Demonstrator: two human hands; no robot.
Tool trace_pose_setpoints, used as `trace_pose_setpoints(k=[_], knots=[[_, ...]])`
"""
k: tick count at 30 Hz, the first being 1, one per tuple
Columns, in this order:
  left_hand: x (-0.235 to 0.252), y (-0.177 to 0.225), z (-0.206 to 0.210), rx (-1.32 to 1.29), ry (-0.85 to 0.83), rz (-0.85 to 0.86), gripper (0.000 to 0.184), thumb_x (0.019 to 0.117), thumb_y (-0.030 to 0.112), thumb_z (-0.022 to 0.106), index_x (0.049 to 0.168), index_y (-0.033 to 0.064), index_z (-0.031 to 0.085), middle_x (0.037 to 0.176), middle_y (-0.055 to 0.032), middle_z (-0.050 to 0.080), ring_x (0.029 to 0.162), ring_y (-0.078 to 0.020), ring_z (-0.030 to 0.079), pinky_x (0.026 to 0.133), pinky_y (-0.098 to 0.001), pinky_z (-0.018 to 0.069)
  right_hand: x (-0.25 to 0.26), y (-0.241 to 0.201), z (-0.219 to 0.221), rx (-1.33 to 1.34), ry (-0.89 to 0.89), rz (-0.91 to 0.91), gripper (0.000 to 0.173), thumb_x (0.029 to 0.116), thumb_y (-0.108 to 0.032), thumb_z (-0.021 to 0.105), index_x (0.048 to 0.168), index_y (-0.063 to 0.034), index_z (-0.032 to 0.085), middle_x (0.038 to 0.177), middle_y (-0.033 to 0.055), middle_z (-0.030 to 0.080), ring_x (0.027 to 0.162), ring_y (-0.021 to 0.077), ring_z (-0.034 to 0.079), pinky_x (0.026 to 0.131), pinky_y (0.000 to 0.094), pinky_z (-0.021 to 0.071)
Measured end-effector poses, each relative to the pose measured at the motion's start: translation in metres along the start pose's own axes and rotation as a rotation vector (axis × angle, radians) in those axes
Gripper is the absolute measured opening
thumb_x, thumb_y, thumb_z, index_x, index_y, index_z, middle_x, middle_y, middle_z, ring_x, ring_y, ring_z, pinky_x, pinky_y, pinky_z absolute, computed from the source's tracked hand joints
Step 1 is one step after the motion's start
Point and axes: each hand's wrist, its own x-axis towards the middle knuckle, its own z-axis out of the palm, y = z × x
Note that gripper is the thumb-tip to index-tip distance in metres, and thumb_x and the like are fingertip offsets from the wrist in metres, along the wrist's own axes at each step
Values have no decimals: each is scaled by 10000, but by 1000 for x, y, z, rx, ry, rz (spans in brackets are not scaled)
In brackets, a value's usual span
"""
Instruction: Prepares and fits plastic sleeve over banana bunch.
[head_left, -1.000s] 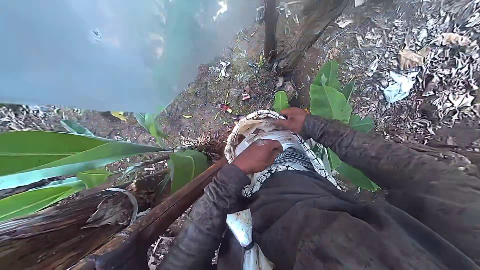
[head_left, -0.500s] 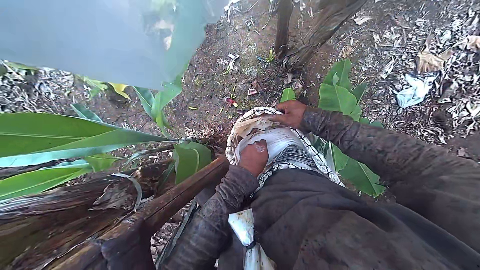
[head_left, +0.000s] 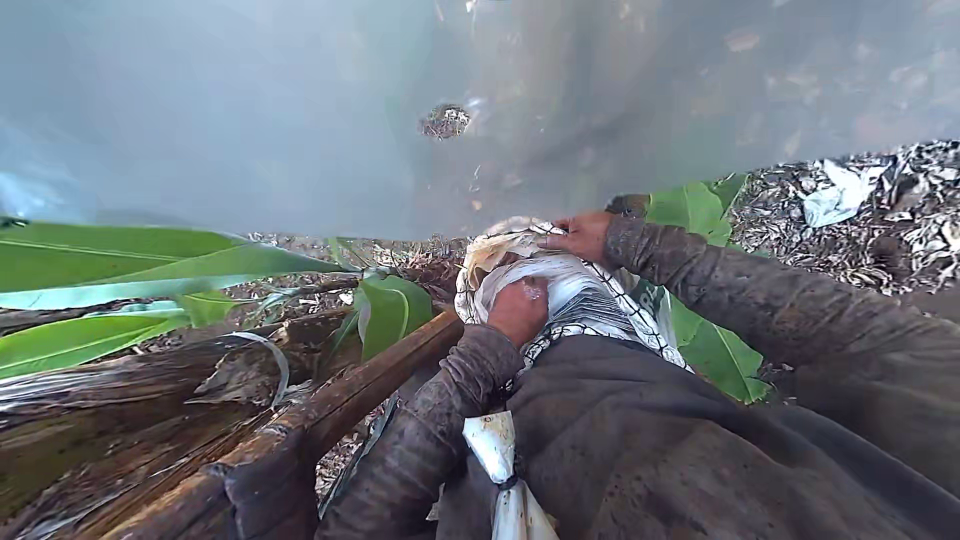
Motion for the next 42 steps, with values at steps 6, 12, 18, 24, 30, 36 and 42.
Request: trace_pose_setpoints(k=[6,12,18,24,30,36,42], knots=[[23,11,-3,-59,83,164,279,1058,254,490,1119,75,695,1011,-152,728,959,-342,717,810,-558,568,3,-18,4,-66,-6,-39,469,964,-457,687,823,-12,640,743,142,620,723,305,626,701,555,509],[13,10,2,36,-26,-32,286,1026,253,505,1132,64,691,1032,-174,727,989,-376,711,799,-583,560,3,-17,6,-78,-21,-44,478,964,-467,680,797,-25,610,703,129,591,688,299,605,668,547,490],[25,15,8,34,32,93,310,1052,297,491,1103,87,714,1028,-155,733,987,-354,714,814,-574,564,4,-15,14,-88,-11,-50,470,963,-472,675,810,-31,626,712,128,608,695,296,623,670,550,506],[26,12,6,57,-1,134,261,1038,202,507,1143,72,707,1084,-173,726,1027,-379,702,835,-589,559,0,-20,-2,-111,-80,7,446,989,-425,663,851,-2,631,755,158,616,745,325,628,715,567,502],[30,3,20,91,-2,183,282,1059,224,470,1134,93,709,1047,-159,728,999,-368,707,803,-580,561,-8,-15,-13,-115,-92,82,454,997,-440,646,920,6,684,824,180,671,827,345,670,785,587,523],[9,-7,10,-75,525,406,220,1013,255,597,1008,89,741,895,-94,709,836,-259,721,724,-450,604,-8,1,-11,-96,-51,24,438,984,-445,662,867,-23,653,735,138,620,720,305,627,697,550,504],[15,-14,13,56,565,339,208,998,138,593,1145,56,713,1171,-142,682,1144,-325,645,963,-466,546,-11,7,-10,-113,-28,9,442,978,-444,670,846,-23,644,704,133,608,686,302,620,671,550,498]])
